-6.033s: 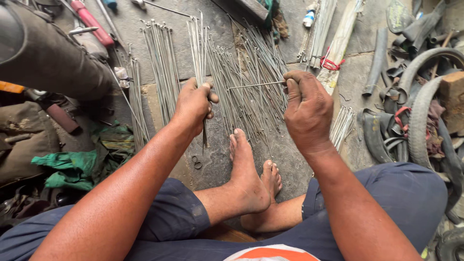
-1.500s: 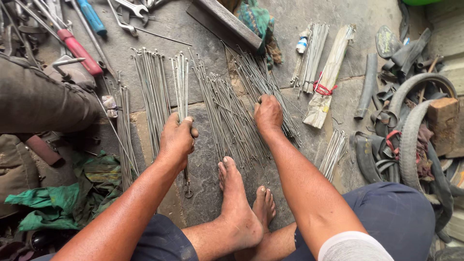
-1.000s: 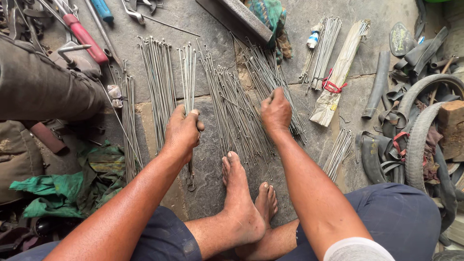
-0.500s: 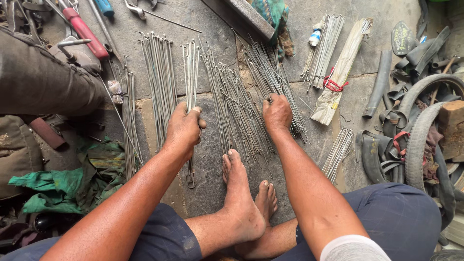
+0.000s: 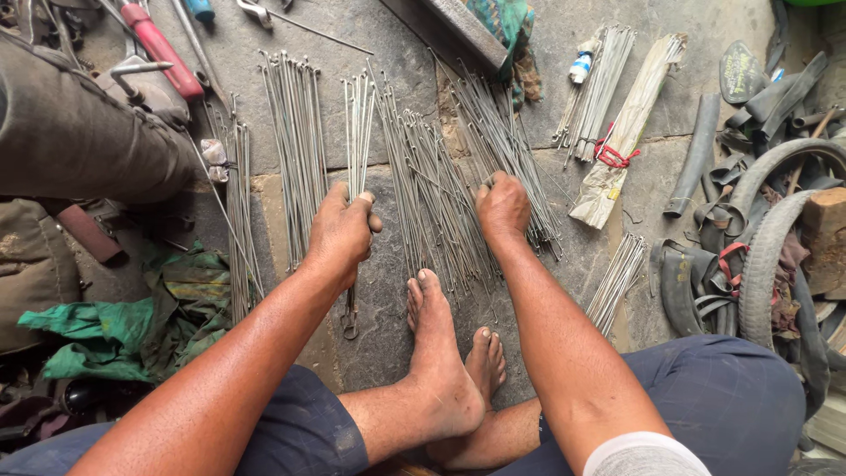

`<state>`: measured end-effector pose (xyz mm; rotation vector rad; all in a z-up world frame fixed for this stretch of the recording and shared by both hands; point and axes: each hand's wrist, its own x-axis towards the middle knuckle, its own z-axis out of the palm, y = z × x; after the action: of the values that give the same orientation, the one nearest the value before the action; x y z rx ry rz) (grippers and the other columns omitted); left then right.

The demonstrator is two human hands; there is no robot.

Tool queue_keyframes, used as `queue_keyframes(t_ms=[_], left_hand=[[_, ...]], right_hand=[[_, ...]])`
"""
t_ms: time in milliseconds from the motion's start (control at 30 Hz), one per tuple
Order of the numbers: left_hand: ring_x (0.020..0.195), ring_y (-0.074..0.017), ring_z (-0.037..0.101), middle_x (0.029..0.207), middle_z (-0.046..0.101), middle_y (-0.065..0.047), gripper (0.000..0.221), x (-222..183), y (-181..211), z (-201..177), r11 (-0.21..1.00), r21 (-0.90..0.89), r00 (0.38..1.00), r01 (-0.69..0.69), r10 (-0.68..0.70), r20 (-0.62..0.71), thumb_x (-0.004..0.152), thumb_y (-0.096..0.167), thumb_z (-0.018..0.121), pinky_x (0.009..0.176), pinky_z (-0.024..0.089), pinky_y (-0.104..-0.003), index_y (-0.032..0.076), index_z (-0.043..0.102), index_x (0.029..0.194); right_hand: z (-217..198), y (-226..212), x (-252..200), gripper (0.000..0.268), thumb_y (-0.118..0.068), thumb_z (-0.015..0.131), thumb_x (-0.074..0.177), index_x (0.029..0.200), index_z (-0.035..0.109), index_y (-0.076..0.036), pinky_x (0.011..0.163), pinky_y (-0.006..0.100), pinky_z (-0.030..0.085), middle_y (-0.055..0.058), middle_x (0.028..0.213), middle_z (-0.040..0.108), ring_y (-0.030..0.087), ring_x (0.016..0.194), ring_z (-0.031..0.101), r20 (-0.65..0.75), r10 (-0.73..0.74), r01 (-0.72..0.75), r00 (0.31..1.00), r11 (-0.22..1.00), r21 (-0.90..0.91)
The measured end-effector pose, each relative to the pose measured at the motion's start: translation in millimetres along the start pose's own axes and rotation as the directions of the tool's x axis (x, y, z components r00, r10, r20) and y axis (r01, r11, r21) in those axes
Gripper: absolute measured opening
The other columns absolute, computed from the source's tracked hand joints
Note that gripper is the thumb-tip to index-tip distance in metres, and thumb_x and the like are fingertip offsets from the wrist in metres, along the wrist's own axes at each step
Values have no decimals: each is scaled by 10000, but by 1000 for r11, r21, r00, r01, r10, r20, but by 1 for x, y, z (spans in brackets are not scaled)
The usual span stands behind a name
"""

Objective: The person sorts through a large pile of bicycle spokes on the floor, picking them up, grouping them, and setting them down into separate piles.

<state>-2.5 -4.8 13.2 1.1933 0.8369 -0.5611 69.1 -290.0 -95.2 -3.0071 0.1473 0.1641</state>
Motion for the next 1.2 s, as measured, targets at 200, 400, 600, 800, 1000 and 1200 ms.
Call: queue_keyframes(t_ms=[200, 400, 600, 800, 1000, 1200], left_hand=[[483, -66, 402, 703, 553, -11, 140, 0, 1, -2, 999, 41, 1000, 4, -4, -2, 1028, 185, 499, 391, 301, -247, 93, 517, 1133], [507, -64, 417, 713, 563, -19, 245, 4, 0, -1, 999, 18, 998, 50, -49, -32, 1041, 178, 512, 413, 311, -241, 288, 390, 1223], [490, -63, 410, 705, 554, -10, 290, 3, -2, -1, 1000, 15, 1000, 8, -8, -1, 1040, 189, 512, 397, 305, -247, 38, 513, 1287], [474, -64, 409, 684, 554, -13, 245, 2, 0, 1, 999, -4, 999, 31, -32, -17, 1011, 174, 515, 389, 296, -246, 191, 457, 1249], [482, -62, 410, 697, 551, -6, 169, 6, -4, -3, 1000, -23, 1000, -15, 15, 10, 1031, 190, 512, 395, 308, -249, 88, 522, 1165], [467, -71, 390, 693, 553, -7, 160, 6, -3, -4, 1000, -3, 1000, -7, 7, 9, 1023, 181, 503, 390, 290, -259, 95, 528, 1156]], right_hand=[[-27, -20, -14, 160, -154, 667, 887, 961, 574, -46, 702, 507, 512, 130, 848, 620, 319, 799, 628, -63, -181, 179, 982, 983, -31], [-27, 3, -5, 138, -197, 558, 1064, 1065, 625, -76, 622, 451, 521, 105, 835, 616, 269, 763, 606, -26, -21, 22, 999, 999, 44], [-31, 52, 17, 132, -163, 628, 995, 1060, 737, -128, 749, 412, 538, 94, 877, 736, 256, 780, 702, -74, 2, 10, 997, 987, 160], [-29, 23, 21, 78, -228, 770, 888, 930, 768, -162, 800, 436, 558, 101, 961, 706, 283, 866, 692, 41, 117, -118, 992, 993, 32], [-15, 9, 16, 198, -201, 812, 823, 963, 715, -100, 806, 469, 549, 142, 1028, 652, 353, 926, 665, -24, -18, 16, 1000, 996, -85], [-24, 1, 10, 198, -169, 799, 825, 907, 663, -52, 779, 471, 543, 134, 925, 673, 323, 854, 673, 0, -48, 48, 999, 999, 1]])
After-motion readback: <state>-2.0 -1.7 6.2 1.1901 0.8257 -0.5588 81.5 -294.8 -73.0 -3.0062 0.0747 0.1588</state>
